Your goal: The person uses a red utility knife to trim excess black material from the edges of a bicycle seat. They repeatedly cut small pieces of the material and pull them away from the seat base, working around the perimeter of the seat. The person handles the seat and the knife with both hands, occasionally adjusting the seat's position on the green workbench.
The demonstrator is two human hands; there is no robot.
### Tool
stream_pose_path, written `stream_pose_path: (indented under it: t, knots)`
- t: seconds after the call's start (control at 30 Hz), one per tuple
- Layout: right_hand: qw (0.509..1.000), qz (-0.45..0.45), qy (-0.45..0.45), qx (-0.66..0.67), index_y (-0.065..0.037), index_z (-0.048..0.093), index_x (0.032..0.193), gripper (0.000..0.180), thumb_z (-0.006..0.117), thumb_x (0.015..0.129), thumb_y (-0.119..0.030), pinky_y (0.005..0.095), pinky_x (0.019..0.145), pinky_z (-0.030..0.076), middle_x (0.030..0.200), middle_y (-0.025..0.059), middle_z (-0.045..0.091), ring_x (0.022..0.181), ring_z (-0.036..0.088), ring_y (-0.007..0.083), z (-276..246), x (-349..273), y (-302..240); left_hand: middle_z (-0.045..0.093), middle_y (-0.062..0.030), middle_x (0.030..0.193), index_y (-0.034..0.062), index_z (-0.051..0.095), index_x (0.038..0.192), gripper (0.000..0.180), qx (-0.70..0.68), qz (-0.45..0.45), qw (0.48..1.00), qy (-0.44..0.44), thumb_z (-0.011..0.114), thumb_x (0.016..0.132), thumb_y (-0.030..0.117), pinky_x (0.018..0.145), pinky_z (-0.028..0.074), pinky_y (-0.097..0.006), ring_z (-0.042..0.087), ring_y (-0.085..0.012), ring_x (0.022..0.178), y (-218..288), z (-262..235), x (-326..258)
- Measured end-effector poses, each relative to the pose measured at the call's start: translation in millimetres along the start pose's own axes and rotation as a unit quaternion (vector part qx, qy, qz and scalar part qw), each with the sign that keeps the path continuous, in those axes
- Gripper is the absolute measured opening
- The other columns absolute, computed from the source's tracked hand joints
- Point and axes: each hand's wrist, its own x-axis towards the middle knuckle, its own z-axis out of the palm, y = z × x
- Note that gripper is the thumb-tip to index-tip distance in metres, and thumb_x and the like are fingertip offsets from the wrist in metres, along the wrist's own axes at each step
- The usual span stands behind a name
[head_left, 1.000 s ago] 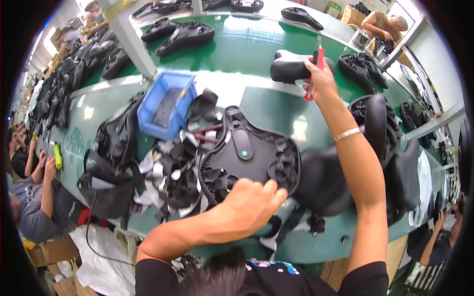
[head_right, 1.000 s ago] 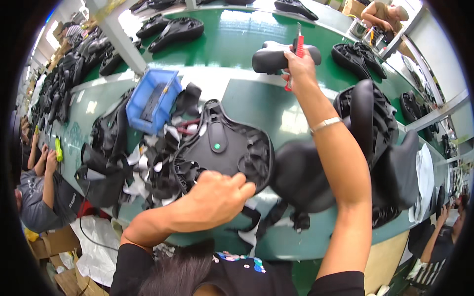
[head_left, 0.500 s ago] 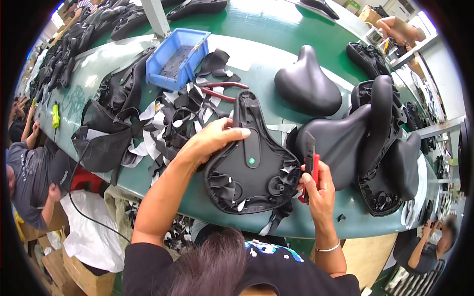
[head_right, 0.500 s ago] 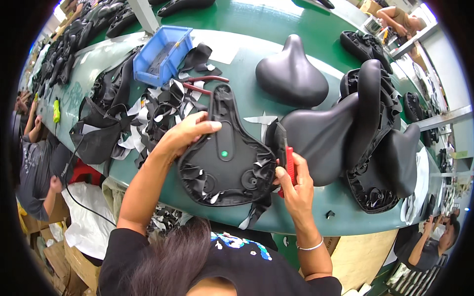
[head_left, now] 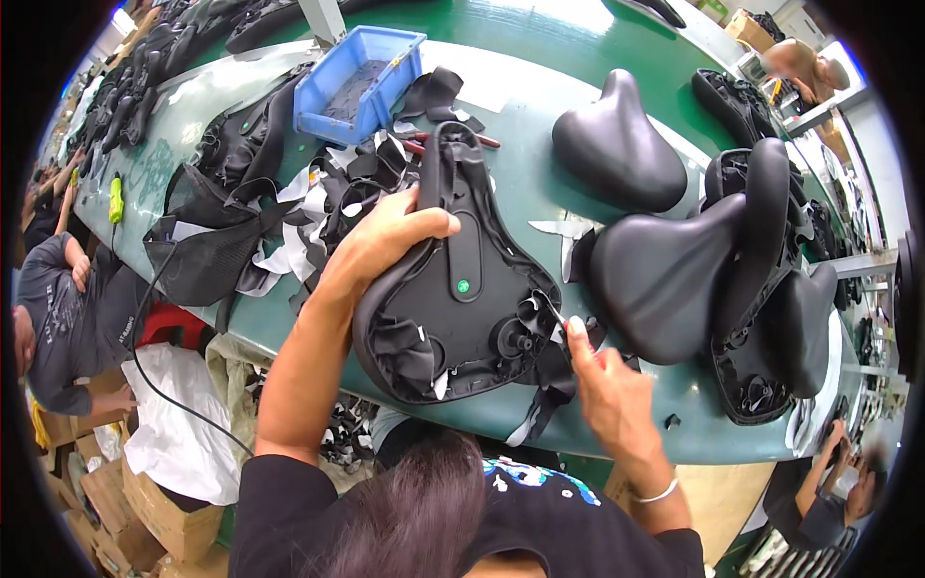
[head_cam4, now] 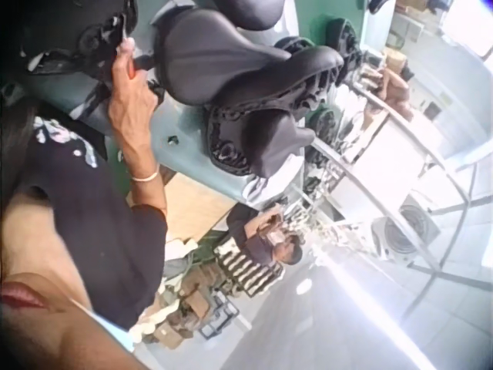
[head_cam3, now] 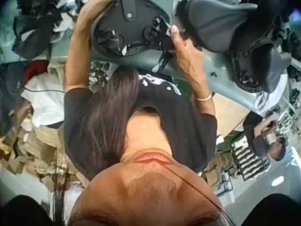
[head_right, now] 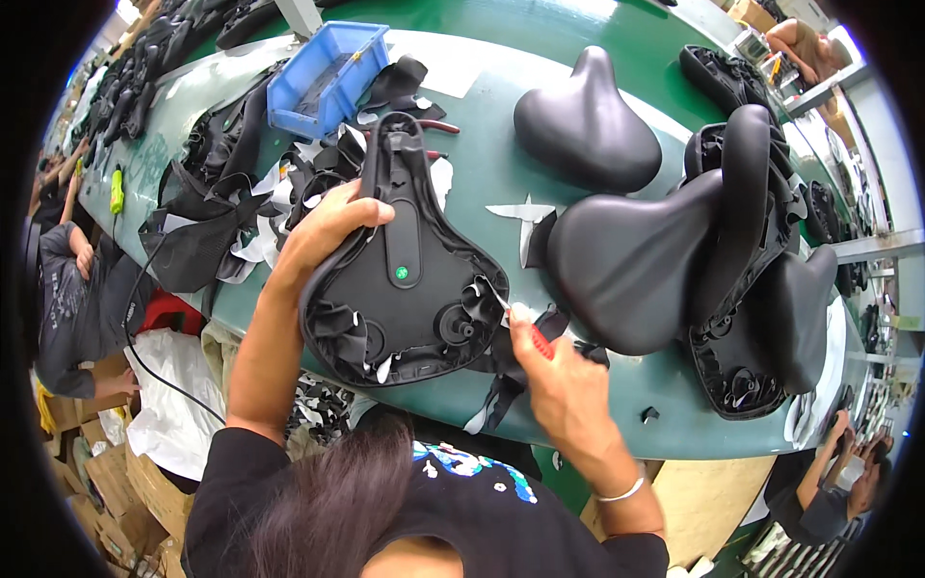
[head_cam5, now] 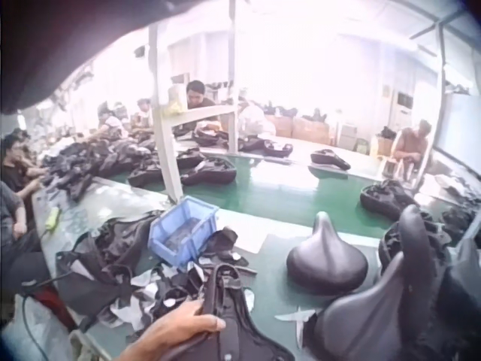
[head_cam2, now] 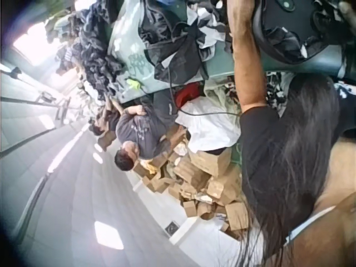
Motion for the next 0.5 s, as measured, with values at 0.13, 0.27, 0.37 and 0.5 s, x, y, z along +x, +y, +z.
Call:
stream_pose_path:
  t: [0.13,0.27,0.37,0.5]
  knots:
    - [0.988,0.120,0.017,0.099,-0.016,0.033,0.146,0.069,0.062,0.085,-0.006,0.0463,0.050,0.045,0.067,0.0161,0.053,0.053,0.055,0.0377,13.0,-29.9,-39.8,0.059,-0.0055,0.087,-0.0032,0.058,0.106,0.040,-0.028,0.027,0.993,0.110,0.064,0.076,0.023,0.068,0.050,-0.026,0.058,-0.0114,0.074,-1.9,18.6,-33.3]
    - [0.971,0.147,-0.014,0.190,-0.017,0.037,0.144,0.066,0.064,0.084,-0.008,0.0473,0.059,0.050,0.092,0.0220,0.066,0.068,0.061,0.0434,4.9,-46.9,-42.2,0.059,-0.0050,0.086,-0.0028,0.056,0.105,0.038,-0.102,0.048,0.973,0.202,0.066,0.077,0.020,0.071,0.047,-0.026,0.055,-0.0112,0.077,-17.0,31.4,-70.8]
    - [0.936,0.153,0.132,0.289,-0.007,0.042,0.138,0.061,0.067,0.082,-0.004,0.0344,0.067,0.052,0.116,0.0213,0.062,0.076,0.066,0.0328,2.2,-25.7,-31.0,0.058,-0.0048,0.088,-0.0022,0.056,0.105,0.037,-0.079,0.082,0.962,0.250,0.066,0.077,0.020,0.071,0.045,-0.025,0.053,-0.0106,0.076,-30.8,37.4,-90.4]
    - [0.959,0.046,0.172,0.220,-0.005,0.042,0.137,0.065,0.071,0.079,-0.010,0.0284,0.073,0.051,0.114,0.0189,0.063,0.081,0.064,0.0194,6.1,54.8,-40.0,0.055,-0.0028,0.083,-0.0007,0.054,0.104,0.035,-0.101,0.148,0.940,0.291,0.066,0.078,0.020,0.069,0.043,-0.025,0.051,-0.0100,0.073,-38.2,57.9,-97.2]
